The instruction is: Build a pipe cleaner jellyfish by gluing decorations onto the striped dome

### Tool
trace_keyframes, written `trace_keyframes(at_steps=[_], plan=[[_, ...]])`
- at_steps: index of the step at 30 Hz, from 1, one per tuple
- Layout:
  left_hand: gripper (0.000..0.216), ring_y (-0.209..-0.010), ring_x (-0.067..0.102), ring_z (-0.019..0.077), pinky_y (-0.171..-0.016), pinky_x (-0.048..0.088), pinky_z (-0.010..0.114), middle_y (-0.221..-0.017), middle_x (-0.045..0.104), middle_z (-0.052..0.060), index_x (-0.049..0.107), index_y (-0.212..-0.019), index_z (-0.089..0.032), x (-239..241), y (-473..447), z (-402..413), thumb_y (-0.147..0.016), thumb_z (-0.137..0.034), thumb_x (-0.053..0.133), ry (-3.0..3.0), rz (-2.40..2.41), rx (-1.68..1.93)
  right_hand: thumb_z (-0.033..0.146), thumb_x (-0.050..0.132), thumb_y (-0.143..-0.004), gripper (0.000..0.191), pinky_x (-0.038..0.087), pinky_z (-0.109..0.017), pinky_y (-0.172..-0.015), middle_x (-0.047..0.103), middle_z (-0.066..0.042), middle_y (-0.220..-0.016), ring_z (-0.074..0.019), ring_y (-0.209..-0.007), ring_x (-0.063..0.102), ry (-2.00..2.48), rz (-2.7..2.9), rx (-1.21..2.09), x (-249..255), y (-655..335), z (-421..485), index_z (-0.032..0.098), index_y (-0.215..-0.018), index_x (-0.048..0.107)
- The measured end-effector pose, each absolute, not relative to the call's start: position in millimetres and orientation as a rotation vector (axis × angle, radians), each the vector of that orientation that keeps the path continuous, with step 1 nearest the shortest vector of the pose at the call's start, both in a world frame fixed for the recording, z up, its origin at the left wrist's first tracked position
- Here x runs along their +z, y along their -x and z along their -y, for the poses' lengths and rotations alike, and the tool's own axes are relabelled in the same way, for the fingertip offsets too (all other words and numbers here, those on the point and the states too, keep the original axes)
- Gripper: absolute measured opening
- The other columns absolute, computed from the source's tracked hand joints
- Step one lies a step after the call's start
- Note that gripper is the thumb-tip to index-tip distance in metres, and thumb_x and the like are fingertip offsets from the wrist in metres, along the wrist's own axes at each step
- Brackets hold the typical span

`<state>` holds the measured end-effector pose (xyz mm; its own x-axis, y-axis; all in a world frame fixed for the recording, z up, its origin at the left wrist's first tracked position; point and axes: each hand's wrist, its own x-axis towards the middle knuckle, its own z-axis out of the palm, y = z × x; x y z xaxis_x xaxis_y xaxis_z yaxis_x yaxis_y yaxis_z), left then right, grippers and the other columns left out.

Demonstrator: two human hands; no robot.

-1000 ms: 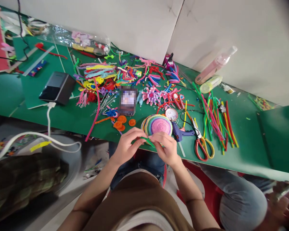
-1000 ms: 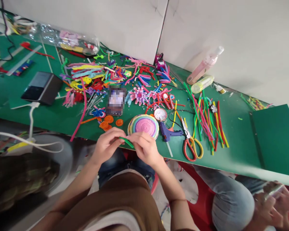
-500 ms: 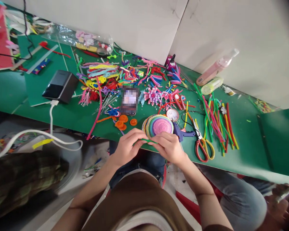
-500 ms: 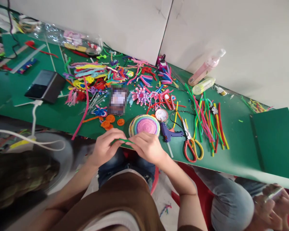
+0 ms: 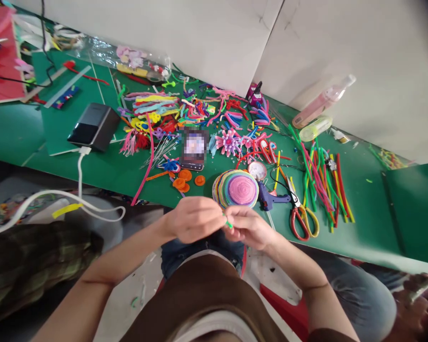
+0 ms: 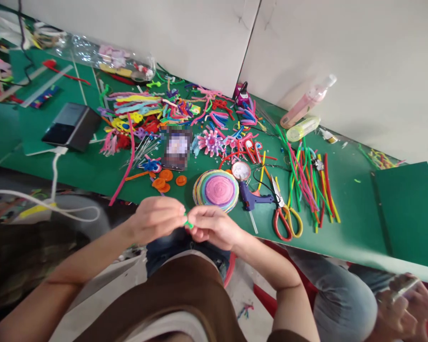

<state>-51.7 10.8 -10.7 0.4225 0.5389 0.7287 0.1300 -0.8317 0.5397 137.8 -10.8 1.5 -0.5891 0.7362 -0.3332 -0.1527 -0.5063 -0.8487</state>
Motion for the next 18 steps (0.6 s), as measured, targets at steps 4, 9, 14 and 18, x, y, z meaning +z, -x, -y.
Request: trace_keyframes(at_steps=[4,9,14,18], plan=[[0.029,-0.058,0.059,0.0125,-0.055,0.051,0.025,-0.066,0.062,0.002,0.062,-0.080,-0.016,-16.6,39.7,-1.0,-0.084,-0.045,0.062,-1.304,-0.941,0.913,0.017,0.060,-0.087,0.017,0.054,-0.025,-0.067,0.069,-0.005,-0.091,-0.0137,-0.081,0.066,0.880,1.988,0.690,0.3,-160.8,-1.6,0.022,-0.102,0.066],[0.041,-0.053,0.051,0.0073,-0.049,0.041,0.018,-0.060,0.056,-0.001,0.064,-0.074,-0.013,-27.3,37.4,2.7,-0.060,-0.046,0.084,-0.569,-0.787,0.514,0.009,0.059,-0.086,0.019,0.059,-0.027,-0.068,0.074,-0.009,-0.092,-0.0177,-0.087,0.069,0.360,2.502,-0.006,4.7,-169.3,-10.8,0.012,-0.103,0.066],[0.044,-0.053,0.050,0.0055,-0.049,0.039,0.016,-0.060,0.056,-0.001,0.064,-0.074,-0.012,-32.2,38.0,6.1,-0.055,-0.044,0.087,-0.422,-0.797,0.428,0.010,0.057,-0.087,0.012,0.052,-0.027,-0.054,0.072,-0.008,-0.080,-0.0173,-0.073,0.068,0.393,2.577,-0.014,3.3,-163.5,-10.8,0.010,-0.096,0.065],[0.042,-0.054,0.052,0.0086,-0.051,0.045,0.020,-0.061,0.056,-0.001,0.063,-0.078,-0.013,-32.0,37.5,10.2,-0.070,-0.052,0.075,-0.775,-0.879,0.582,0.007,0.051,-0.088,0.012,0.048,-0.028,-0.052,0.069,-0.007,-0.075,-0.0154,-0.062,0.061,0.612,2.485,0.084,-4.1,-155.3,-4.5,0.012,-0.090,0.062]])
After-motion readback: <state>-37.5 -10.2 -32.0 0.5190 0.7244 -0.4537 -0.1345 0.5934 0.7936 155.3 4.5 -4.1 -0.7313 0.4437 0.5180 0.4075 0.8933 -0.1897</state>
